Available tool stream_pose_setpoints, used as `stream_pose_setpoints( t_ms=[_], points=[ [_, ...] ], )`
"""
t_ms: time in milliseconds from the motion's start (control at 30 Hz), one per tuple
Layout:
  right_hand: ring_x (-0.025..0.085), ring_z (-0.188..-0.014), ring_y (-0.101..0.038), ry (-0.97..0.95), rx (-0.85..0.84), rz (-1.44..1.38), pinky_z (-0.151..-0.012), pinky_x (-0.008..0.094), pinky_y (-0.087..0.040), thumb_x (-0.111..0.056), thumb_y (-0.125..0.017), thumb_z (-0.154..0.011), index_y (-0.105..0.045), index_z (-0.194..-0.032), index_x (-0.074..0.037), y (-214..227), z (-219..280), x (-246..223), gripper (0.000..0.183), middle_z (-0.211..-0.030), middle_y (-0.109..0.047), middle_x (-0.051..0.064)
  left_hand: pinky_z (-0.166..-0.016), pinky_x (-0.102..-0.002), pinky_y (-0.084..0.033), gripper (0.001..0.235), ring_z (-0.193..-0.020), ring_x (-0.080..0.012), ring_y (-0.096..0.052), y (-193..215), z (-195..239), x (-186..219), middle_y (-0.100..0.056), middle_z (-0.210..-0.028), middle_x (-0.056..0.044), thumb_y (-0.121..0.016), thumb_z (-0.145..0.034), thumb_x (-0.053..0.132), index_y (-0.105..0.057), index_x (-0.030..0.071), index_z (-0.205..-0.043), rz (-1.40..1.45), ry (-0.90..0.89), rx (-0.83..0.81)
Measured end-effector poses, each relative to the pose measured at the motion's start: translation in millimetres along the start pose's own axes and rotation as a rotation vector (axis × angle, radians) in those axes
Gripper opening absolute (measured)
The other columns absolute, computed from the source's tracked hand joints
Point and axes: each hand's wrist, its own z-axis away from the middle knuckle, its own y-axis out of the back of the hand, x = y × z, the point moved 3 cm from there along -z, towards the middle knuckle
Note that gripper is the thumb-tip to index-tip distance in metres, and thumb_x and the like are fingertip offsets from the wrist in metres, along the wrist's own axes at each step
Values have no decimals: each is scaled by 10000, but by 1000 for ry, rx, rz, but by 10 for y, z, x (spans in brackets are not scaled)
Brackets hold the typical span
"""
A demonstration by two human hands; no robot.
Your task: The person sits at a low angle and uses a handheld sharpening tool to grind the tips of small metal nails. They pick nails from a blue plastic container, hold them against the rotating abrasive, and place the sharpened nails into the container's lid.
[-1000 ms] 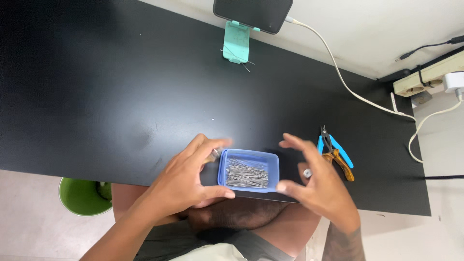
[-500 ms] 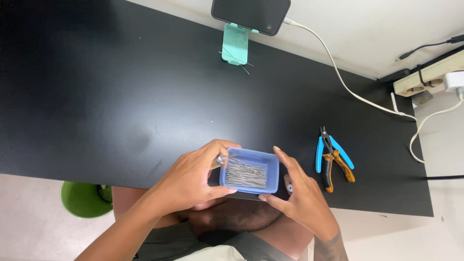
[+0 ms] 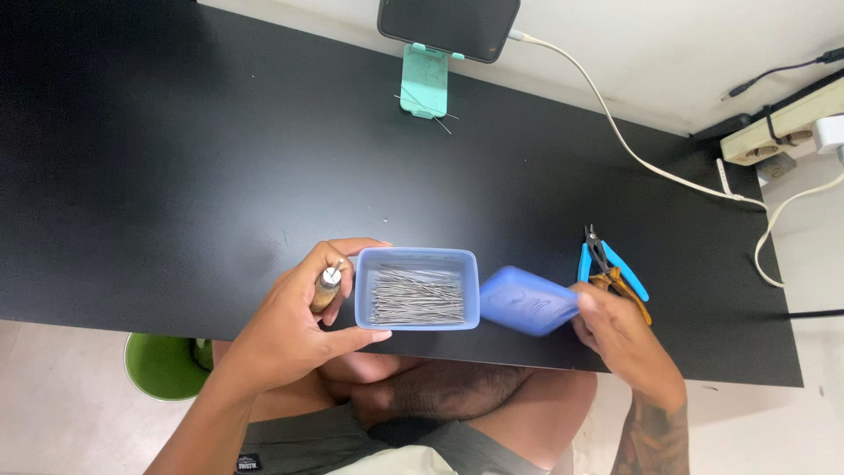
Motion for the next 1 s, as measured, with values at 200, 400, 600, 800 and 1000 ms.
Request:
stream_pose_setpoints(
  t_ms=[200, 400, 600, 800, 1000],
  points=[
    [102, -849, -691, -90, 143, 266, -833, 272, -472, -311, -447, -1061, -678, -864, -134, -68, -125, -110, 351, -915, -814, -62, -592, -247, -407, 495, -576, -125, -354, -56, -38, -35, -690, -1443, 69, -868, -670, 130, -390, 198, -780, 3, -68, -39],
    [198, -1134, -667, -181, 252, 603, -776, 474, -560, -677, -678, -722, -548, -1359, -270, -624, 246, -496, 767, -1325, -567, -71, -589, -246, -403, 488, -622, -110, -401, -37, -73, -53, -688, -1446, 76, -855, -681, 119, -383, 192, -780, 26, -12, -34],
    [211, -1004, -737, -61, 127, 724, -619, 467, -614, -631, -685, -757, -438, -1456, -311, -622, 220, -390, 808, -1512, -472, -140, -606, -234, -409, 476, -755, -92, -479, -97, -60, -97, -668, -1454, 32, -834, -711, 104, -370, 184, -779, 67, -47, -65],
    [191, -928, -656, -143, 138, 516, -692, 413, -557, -432, -662, -848, -522, -1397, -296, -339, 54, -482, 583, -1360, -506, -71, -602, -253, -420, 418, -896, -112, -598, -93, -47, -35, -658, -1470, 35, -807, -731, 116, -394, 176, -751, -1, -48, -58],
    [245, -1085, -624, 254, 242, 426, -965, 387, -454, -26, -475, -1007, -574, -1287, -63, -241, -298, -386, 299, -1122, -651, 97, -561, -256, -377, 393, -840, -111, -589, -134, -54, -50, -642, -1480, 25, -805, -735, 116, -419, 190, -738, -20, -78, -46]
  ],
)
